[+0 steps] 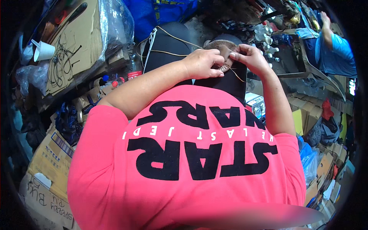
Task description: Hand-sewing or stitching parts of a leather shoe upper using a needle and thread.
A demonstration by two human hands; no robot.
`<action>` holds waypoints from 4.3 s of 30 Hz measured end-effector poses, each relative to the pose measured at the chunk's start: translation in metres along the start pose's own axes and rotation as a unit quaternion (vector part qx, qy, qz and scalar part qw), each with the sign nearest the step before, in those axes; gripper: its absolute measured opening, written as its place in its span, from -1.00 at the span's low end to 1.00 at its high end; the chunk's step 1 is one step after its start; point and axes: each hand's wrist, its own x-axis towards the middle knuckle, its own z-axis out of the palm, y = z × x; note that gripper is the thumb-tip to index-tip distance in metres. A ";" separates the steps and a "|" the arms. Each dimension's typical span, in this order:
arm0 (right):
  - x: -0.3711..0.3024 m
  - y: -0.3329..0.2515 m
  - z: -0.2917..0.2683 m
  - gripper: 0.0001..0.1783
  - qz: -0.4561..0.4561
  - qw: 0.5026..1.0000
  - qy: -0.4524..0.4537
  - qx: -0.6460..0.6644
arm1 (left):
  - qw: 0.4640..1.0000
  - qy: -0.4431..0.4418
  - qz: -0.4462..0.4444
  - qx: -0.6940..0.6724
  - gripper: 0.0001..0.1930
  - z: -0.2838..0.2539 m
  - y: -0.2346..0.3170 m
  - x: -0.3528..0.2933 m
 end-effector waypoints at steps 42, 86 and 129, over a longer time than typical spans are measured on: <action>-0.019 0.002 0.009 -0.79 -0.199 0.970 0.051 -0.127 | 0.958 -0.150 -0.151 -0.192 -0.63 -0.060 -0.035 0.056; 0.034 0.052 0.007 -0.79 -0.132 0.972 -0.105 0.161 | 0.969 -0.166 -0.097 -0.157 -0.53 -0.055 -0.043 0.057; 0.011 0.022 0.014 -0.72 -0.159 0.987 -0.019 -0.011 | 0.972 0.155 -0.082 0.158 -0.86 -0.026 -0.017 -0.020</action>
